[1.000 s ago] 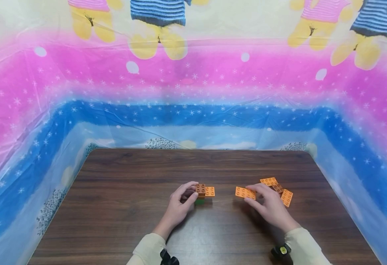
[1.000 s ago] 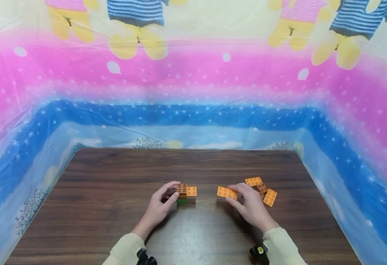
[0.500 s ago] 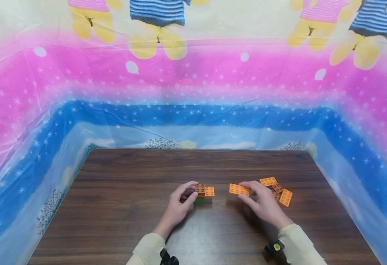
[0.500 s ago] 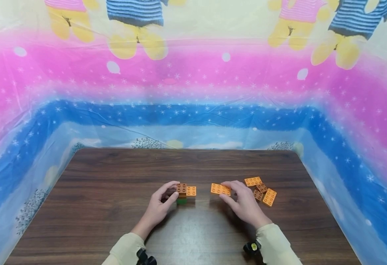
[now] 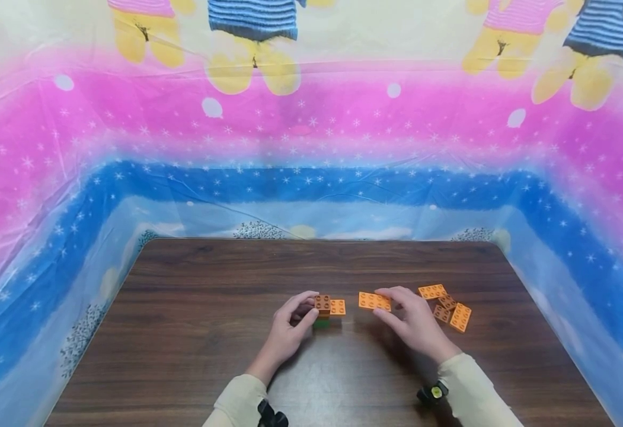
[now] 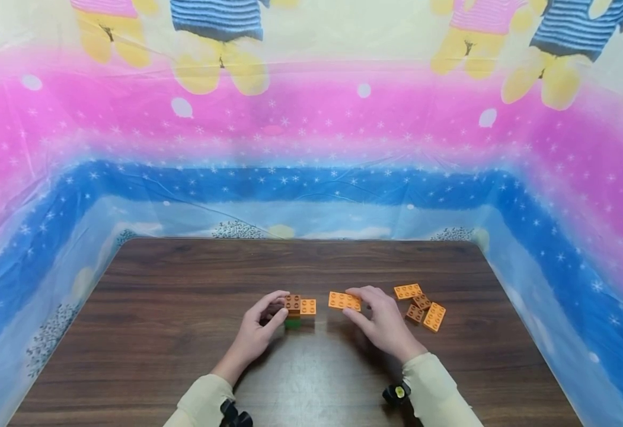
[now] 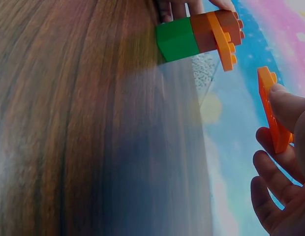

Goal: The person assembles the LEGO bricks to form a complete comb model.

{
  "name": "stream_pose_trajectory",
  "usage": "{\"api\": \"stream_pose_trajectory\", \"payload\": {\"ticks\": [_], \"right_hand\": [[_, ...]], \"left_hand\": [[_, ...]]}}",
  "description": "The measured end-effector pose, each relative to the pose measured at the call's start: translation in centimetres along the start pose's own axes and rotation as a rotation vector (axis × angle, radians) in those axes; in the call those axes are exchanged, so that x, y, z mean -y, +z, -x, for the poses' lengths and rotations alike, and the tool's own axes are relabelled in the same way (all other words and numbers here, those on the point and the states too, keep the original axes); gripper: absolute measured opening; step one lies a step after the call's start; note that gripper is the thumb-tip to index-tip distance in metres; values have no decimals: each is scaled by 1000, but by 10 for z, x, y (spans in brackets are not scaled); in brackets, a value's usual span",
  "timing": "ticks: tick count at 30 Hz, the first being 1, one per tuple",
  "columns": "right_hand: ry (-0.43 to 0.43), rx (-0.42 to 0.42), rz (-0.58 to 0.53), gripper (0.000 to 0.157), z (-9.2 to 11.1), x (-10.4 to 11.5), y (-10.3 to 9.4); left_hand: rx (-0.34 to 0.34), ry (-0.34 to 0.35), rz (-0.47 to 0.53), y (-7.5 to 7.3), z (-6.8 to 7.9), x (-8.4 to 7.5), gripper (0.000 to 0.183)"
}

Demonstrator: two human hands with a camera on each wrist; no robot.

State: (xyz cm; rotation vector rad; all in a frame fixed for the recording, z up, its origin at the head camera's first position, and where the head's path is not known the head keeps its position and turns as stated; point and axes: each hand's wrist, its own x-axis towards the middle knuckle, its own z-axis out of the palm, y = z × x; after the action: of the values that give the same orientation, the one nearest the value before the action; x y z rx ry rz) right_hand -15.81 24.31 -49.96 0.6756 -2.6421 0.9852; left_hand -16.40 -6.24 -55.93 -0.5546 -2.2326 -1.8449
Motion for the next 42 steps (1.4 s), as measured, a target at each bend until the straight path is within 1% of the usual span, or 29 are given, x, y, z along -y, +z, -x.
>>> {"api": "stream_pose_trajectory", "payload": {"ticks": [4,12,22,26,31,38,42], "right_hand": [[-1,8,-7,37,-4,3,3],[-21,9,-8,34,-11,10,7],[-56,10,-30,35,-17,13,16],[-78,4,-32,37,-19,16,20],[-87,10,-39,37,-23,22,22],[-95,32,-101,36,-30,31,25],[-105,41,-117,35,-33,35,29]], "left_hand": [[2,-10,-7,0,0,-1,34],[2,-14,-14,-1,-1,-2,34],[-2,5,-5,0,0,-1,35],[5,-14,-13,0,0,-1,35],[14,-38,-17,-1,1,-3,34],[11,-41,-18,-2,1,-5,34],[12,-40,-15,-2,1,-5,35]]}}
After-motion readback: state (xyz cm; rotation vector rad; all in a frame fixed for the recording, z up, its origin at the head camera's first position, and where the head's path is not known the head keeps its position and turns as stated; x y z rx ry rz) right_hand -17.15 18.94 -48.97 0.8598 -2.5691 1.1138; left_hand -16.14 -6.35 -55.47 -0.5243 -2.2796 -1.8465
